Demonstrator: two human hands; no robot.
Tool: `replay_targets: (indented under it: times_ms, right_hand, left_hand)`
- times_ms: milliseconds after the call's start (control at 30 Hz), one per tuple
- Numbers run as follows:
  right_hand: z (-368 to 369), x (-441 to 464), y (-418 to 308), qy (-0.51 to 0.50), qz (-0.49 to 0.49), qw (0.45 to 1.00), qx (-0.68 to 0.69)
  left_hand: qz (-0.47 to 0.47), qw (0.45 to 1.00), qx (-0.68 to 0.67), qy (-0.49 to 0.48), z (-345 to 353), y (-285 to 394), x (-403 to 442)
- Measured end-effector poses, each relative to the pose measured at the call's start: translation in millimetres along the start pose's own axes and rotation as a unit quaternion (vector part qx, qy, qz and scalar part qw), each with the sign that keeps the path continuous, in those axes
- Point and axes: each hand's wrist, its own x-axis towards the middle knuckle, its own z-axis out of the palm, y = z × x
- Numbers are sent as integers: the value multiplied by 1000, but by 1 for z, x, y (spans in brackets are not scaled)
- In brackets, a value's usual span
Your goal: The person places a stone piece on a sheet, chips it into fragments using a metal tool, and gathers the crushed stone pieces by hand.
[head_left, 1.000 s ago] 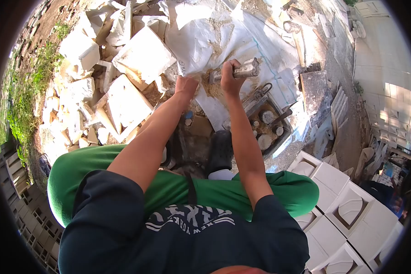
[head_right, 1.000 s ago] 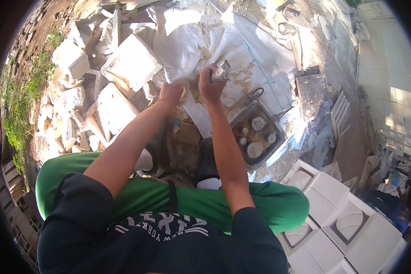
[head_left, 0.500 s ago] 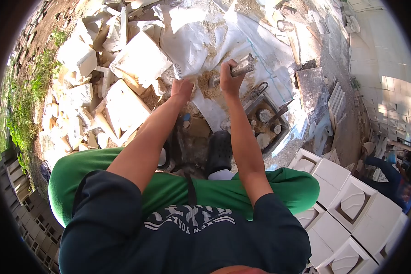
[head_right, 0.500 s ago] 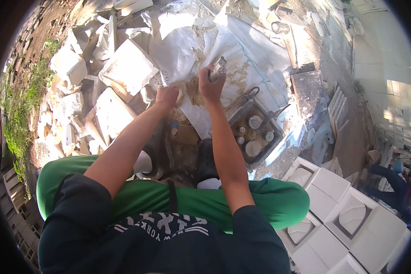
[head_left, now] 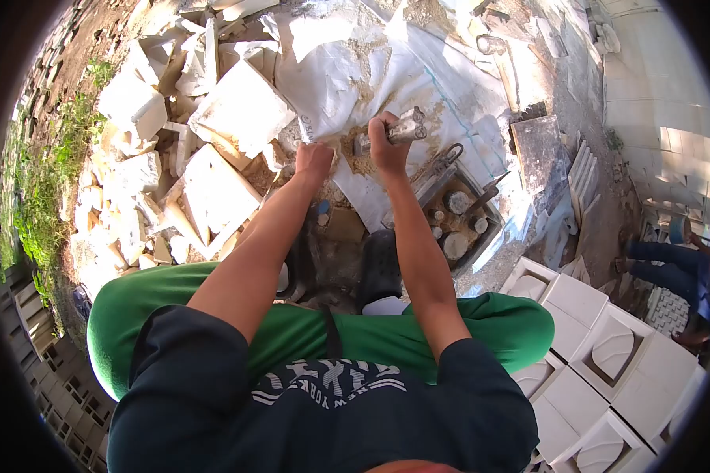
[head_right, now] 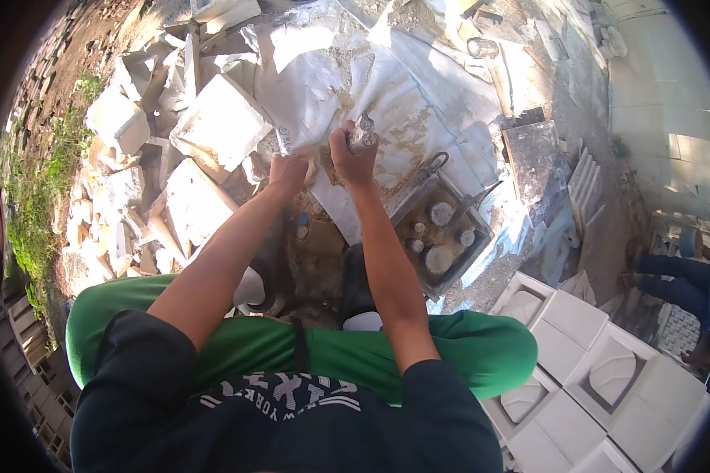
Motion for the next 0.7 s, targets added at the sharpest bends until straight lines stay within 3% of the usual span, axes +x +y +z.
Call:
replay_targets:
  times_ms: [100, 167, 233, 433, 467, 567, 700]
  right_hand:
    - [3, 5, -30, -14, 19, 999, -21]
    - [8, 10, -59, -4, -26, 999, 20]
    - [14, 10, -91, 25, 20, 999, 41]
    - [13, 7, -9, 8, -5, 998, 61]
    - [6, 10, -7, -25, 19, 999, 7]
    - [3, 14, -23, -28, 40, 999, 10]
    - [1, 15, -68, 1, -3, 1000, -12]
  left_hand:
    - [-3, 1000, -2, -1, 14, 4, -2]
    - [-16, 1000, -10, 3, 16, 3, -3]
    - [-5, 1000, 3, -13, 9, 2, -3]
    - [-3, 1000, 11, -11, 9, 2, 0]
    - [-4, 1000, 12, -8, 7, 2, 2]
    - [3, 1000, 9, 8, 6, 2, -5]
    - [1, 1000, 3, -6, 10, 1, -8]
